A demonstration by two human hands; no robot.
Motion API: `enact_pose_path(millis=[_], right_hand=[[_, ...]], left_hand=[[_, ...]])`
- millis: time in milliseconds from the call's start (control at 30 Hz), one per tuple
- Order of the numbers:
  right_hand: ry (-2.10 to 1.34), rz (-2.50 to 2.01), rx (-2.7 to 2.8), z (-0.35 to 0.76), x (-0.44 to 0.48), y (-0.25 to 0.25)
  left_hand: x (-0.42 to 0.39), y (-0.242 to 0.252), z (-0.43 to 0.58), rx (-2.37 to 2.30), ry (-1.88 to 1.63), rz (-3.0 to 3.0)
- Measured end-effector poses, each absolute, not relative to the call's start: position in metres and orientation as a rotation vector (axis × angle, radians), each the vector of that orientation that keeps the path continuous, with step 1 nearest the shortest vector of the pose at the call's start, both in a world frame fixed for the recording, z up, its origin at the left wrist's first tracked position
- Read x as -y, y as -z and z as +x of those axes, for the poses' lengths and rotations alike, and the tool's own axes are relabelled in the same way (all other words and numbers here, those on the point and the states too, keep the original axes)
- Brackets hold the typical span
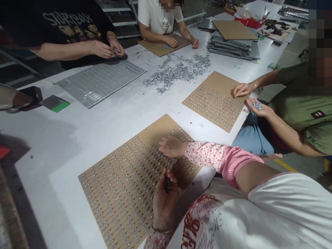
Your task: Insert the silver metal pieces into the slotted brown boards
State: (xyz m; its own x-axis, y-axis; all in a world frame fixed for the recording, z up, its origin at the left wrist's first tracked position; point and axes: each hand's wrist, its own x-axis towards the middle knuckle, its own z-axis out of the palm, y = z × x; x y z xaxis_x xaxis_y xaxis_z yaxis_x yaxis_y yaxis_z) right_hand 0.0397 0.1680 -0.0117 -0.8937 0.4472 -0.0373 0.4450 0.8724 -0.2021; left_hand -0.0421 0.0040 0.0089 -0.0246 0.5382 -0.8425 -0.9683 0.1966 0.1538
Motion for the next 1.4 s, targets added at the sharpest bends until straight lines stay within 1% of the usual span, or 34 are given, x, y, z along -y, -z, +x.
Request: enact_pose_path(millis=[100, 167, 367, 467, 567, 633, 833, 1033, 1200, 1267, 1300, 1400], right_hand=[[-0.323, -0.721, 3.037, 0.036, -0.166, 0.011], [-0.408, -0.729, 2.969, 0.036, -0.169, 0.01], [-1.0, -0.839, 2.479, 0.037, -0.2, 0.011], [-1.161, -0.911, 2.35, 0.035, -0.217, 0.016], [-1.238, -0.995, 2.302, 0.031, -0.226, 0.022], [-1.199, -1.02, 2.312, 0.027, -0.228, 0.025], [-0.885, -1.052, 2.513, 0.016, -0.227, 0.037], [-0.682, -1.214, 2.502, 0.012, -0.217, 0.042], [-0.665, -1.221, 2.468, 0.014, -0.214, 0.038], [-0.76, -1.206, 2.415, 0.016, -0.212, 0.033], [-0.859, -1.187, 2.384, 0.018, -0.21, 0.029], [-1.376, -0.994, 2.304, 0.03, -0.197, 0.016]], left_hand=[[-0.003, -0.008, -0.04, -0.946, -1.319, -0.636], [-0.002, -0.006, -0.041, -0.942, -1.319, -0.654], [0.001, -0.002, -0.045, -0.77, -1.356, -0.563], [-0.005, -0.004, -0.046, -0.792, -1.392, -0.485], [-0.013, -0.006, -0.048, -0.872, -1.426, -0.445], [-0.017, -0.006, -0.049, -0.915, -1.433, -0.438], [-0.021, -0.001, -0.05, -0.949, -1.446, -0.408], [-0.024, 0.004, -0.049, -0.928, -1.45, -0.374], [-0.027, 0.002, -0.051, -0.902, -1.492, -0.265], [-0.028, 0.002, -0.052, -0.916, -1.517, -0.205], [-0.029, 0.002, -0.053, -0.925, -1.537, -0.174], [-0.032, 0.005, -0.054, -0.976, -1.593, -0.091]])
